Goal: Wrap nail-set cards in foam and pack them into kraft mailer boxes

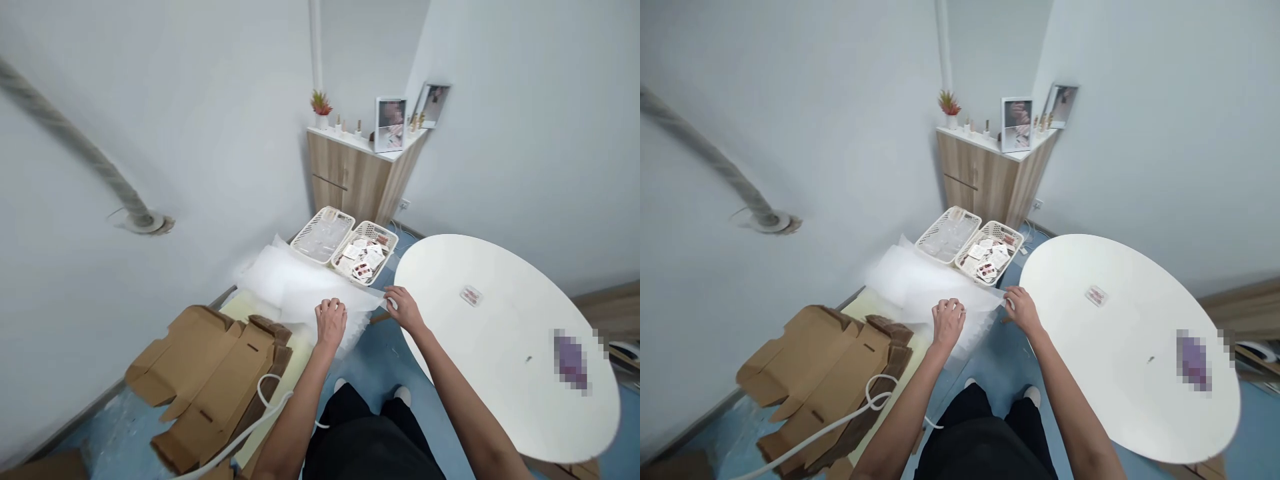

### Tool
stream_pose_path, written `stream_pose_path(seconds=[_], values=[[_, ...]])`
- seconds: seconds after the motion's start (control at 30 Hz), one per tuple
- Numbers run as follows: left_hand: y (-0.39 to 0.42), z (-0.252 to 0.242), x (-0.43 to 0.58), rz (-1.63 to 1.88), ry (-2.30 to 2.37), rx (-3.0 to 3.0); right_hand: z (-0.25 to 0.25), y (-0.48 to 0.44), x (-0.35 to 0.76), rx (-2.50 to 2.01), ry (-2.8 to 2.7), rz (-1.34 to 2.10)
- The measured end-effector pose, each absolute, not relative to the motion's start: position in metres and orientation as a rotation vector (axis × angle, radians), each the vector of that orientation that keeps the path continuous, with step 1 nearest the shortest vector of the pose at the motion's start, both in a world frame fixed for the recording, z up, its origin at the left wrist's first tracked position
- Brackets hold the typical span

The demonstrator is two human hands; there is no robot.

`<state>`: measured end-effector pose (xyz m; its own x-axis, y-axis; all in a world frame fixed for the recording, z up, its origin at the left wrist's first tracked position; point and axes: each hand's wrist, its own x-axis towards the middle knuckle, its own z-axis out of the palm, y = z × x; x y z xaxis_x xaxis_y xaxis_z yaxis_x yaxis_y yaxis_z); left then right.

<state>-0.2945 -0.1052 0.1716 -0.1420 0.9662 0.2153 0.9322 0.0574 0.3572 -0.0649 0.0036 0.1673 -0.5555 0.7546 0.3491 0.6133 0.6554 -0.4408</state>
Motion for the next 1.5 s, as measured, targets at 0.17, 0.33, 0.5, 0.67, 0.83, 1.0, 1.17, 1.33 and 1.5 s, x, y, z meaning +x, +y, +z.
stream_pose_path(seconds=[0.17, 0.33, 0.5, 0.67, 0.83, 1.0, 1.17, 1.33, 1.5], values=[[-0.079, 0.171, -0.201, 0.732, 1.745, 1.967, 0.181, 0.002, 0.015, -1.453, -1.965, 0.164], [-0.064, 0.162, -0.085, 0.914, 1.509, 1.762, 0.175, -0.021, 0.078, -1.806, -1.241, 0.635], [-0.063, 0.158, 0.017, 0.863, 1.285, 1.948, 0.170, -0.033, 0.142, -1.585, -0.745, 1.527], [-0.054, 0.151, 0.092, 0.767, 1.202, 2.227, 0.176, -0.011, 0.218, -1.374, -0.678, 1.499], [-0.035, 0.133, 0.155, 0.655, 1.186, 2.451, 0.171, 0.001, 0.291, -1.267, -0.589, 1.526], [-0.037, 0.119, 0.195, 0.537, 1.021, 2.562, 0.158, 0.000, 0.336, -1.268, -0.603, 1.417], [-0.033, 0.109, 0.194, 0.539, 1.169, 2.483, 0.131, 0.007, 0.359, -1.350, -0.520, 1.296], [-0.010, 0.080, 0.171, 0.289, 1.236, 2.561, 0.103, 0.021, 0.371, -1.398, -0.477, 1.270], [-0.009, 0.053, 0.153, 0.092, 1.171, 2.619, 0.078, 0.045, 0.385, -1.548, -0.395, 1.188]])
